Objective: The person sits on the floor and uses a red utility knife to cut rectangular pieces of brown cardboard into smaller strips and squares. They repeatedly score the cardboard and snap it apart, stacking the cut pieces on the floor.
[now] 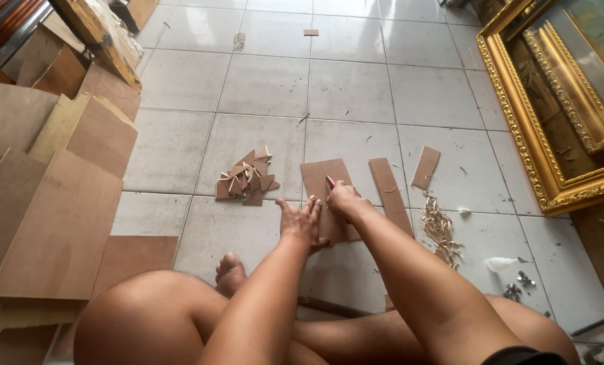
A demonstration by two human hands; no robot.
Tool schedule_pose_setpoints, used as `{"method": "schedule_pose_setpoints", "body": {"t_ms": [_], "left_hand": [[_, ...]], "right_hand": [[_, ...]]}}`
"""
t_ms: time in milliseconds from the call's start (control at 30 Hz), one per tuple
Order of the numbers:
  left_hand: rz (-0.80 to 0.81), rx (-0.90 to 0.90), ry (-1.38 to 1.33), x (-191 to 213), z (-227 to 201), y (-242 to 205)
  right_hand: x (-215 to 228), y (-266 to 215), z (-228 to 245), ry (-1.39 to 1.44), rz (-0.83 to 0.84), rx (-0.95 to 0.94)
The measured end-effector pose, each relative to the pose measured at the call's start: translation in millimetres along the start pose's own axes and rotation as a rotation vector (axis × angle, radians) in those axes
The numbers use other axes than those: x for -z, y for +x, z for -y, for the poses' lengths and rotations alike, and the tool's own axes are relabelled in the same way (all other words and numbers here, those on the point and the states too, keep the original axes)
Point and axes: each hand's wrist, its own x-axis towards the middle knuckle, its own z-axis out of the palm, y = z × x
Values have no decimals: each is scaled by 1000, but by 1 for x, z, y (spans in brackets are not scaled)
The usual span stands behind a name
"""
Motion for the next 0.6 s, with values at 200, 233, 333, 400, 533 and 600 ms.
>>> {"method": "schedule_pose_setpoints", "body": {"t_ms": [200,233,333,400,533,600], "left_hand": [[-2,-13,-22,-9,3,2],[-3,-11,-21,-5,4,3],[-17,-7,4,-9,5,5],[-12,-11,-16,-18,5,15],[-13,-9,-36,-20,4,12],[13,1,-11,-6,3,-1]], "right_hand": [[-35,15,-33,-29,-15,25],[-37,19,-35,-30,-17,26],[-40,-6,-40,-33,20,14],[-25,-63,-34,-26,17,29],[-46,-65,-57,-51,34,43],[-67,-49,-78,-21,24,35]]}}
